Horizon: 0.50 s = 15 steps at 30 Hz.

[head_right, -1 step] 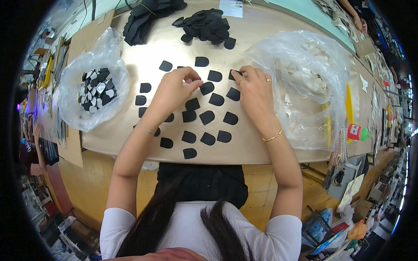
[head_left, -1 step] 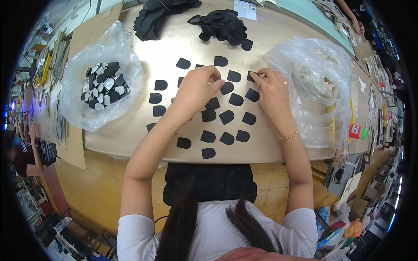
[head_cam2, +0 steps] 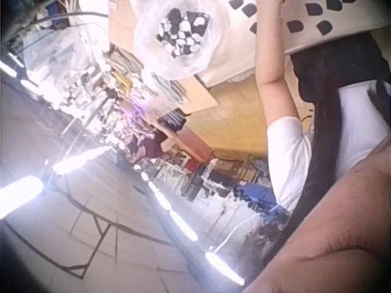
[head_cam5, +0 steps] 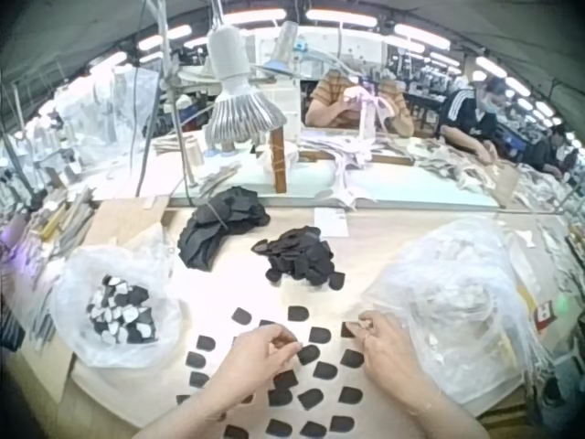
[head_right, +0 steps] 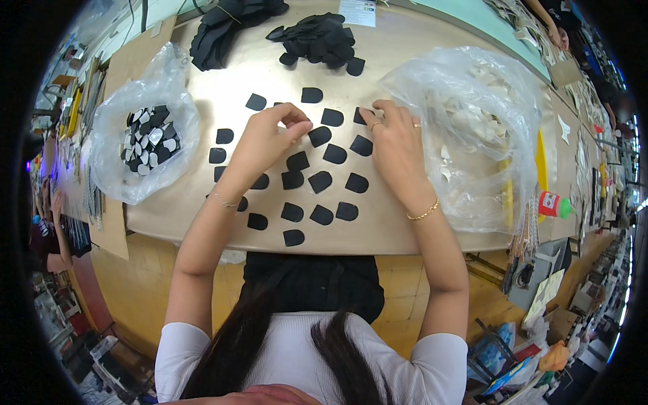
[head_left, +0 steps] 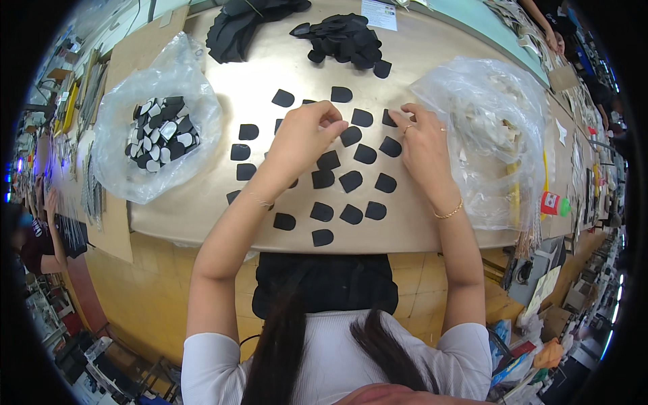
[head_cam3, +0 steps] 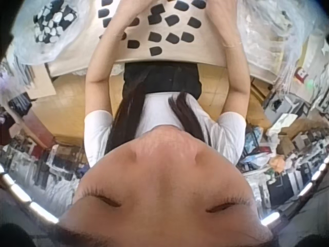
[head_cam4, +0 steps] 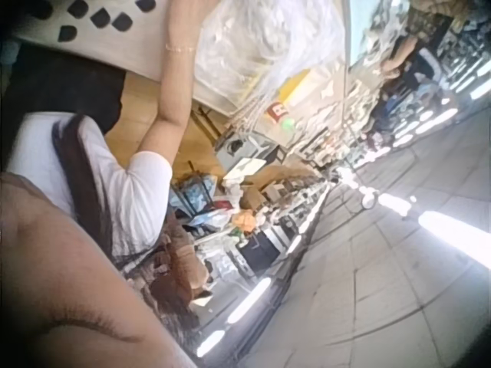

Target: The person repeatedly picks up small black and white D-shaped pieces from a table and joins them together by hand. The person arranges the joined pieces on the table and continues the process with additional pieces from nearby piles.

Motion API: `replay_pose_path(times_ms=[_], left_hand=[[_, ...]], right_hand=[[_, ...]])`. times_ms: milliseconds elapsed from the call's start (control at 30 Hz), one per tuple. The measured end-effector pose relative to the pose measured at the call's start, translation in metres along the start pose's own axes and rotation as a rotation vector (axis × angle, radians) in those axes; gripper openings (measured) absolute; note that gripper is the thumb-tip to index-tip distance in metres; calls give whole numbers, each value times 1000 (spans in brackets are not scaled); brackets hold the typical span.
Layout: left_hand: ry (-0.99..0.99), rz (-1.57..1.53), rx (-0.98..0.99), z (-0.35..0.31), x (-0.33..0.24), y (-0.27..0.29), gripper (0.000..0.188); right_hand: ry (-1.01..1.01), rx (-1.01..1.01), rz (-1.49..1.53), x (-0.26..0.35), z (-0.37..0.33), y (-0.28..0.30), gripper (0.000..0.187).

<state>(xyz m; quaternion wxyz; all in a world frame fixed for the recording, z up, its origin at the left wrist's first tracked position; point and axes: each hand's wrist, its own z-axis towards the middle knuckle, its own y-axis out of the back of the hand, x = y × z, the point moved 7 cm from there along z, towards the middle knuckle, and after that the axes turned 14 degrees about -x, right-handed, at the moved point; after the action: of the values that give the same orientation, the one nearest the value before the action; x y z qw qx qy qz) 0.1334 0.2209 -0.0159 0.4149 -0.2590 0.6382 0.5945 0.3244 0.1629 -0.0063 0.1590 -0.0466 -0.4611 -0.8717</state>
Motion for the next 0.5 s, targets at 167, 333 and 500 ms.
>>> replay_pose_path(times_ms=[167,333,500], left_hand=[[579,-749,174,-31,8,7,34],[719,-1188,233,-67,-1,2,48],[673,-1276,145,-96,-4,3,50]], right_hand=[[-280,-24,433,18,1,32,31],[-374,38,692,64,-14,45,26],[-279,44,695,94,-20,38,29]])
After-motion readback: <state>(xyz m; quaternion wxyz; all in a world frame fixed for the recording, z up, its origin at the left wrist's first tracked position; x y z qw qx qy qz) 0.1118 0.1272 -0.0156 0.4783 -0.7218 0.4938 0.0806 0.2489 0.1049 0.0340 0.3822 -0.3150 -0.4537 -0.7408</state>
